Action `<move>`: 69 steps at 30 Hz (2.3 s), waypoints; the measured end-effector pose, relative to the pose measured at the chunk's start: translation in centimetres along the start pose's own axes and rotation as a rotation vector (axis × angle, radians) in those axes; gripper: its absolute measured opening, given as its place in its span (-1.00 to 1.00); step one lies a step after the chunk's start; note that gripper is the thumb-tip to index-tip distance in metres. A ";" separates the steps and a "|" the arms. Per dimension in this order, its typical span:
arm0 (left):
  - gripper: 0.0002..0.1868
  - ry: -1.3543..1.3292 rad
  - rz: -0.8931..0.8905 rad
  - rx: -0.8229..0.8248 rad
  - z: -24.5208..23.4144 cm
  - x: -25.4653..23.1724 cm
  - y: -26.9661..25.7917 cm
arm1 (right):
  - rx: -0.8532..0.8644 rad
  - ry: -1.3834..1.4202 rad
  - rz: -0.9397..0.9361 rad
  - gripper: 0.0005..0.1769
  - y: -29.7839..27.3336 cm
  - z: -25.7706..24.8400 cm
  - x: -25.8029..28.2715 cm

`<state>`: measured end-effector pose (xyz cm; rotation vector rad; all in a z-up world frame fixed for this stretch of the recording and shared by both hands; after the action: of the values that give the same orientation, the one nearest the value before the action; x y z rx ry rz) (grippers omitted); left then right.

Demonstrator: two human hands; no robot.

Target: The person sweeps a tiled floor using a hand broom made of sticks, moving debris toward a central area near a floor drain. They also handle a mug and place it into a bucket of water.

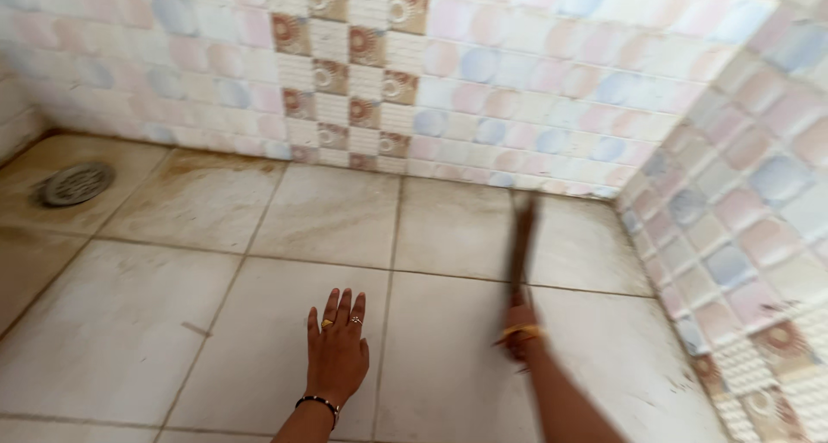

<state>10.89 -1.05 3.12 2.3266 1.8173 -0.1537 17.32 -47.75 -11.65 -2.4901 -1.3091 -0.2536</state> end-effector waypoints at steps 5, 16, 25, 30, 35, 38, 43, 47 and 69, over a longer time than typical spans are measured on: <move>-0.18 -0.051 0.095 -0.019 -0.4 -5.0 0.5 | -0.017 0.433 0.113 -0.33 -9.5 2.7 6.3; -0.09 -0.091 0.203 -0.024 -2.0 -11.1 1.7 | -0.134 0.127 0.260 -0.56 -1.8 -1.5 -9.1; -0.13 -0.141 0.221 -0.145 -5.2 -11.0 2.6 | 0.132 0.220 -0.025 -0.58 -9.9 9.0 6.7; -0.12 -0.113 0.180 -0.100 -4.8 -9.6 1.6 | 0.290 0.216 -0.159 -0.32 -22.0 7.5 16.1; -0.16 -0.037 0.136 -0.008 -3.0 -8.4 0.3 | 0.139 0.210 -0.073 -0.34 -27.2 2.2 12.3; -0.17 -0.011 0.125 0.029 -2.4 -9.0 -0.3 | 0.110 0.226 0.157 -0.27 -28.3 -0.7 3.4; -0.20 -0.011 0.122 0.070 -1.6 -10.9 -1.0 | -0.061 0.352 0.661 -0.28 -30.9 -3.1 -11.0; -0.21 0.008 0.184 0.052 -1.4 -13.4 -1.5 | -0.018 0.357 0.786 -0.14 -31.9 1.1 -15.3; -0.19 0.083 -0.072 0.139 0.8 -3.5 -3.0 | 0.258 0.235 0.351 -0.24 -29.3 2.1 -0.5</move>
<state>7.19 -3.85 2.76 2.3940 1.9919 -0.2022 -7.16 -31.83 -8.04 -2.3327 -0.7457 -0.2644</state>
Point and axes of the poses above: each hand's wrist, its own y-axis towards the middle knuckle, its own z-axis out of the palm, x = y × z, the point moved 9 cm from there along y, towards the middle knuckle, and after that the axes turned 3 degrees about y, right-handed, at the moved point
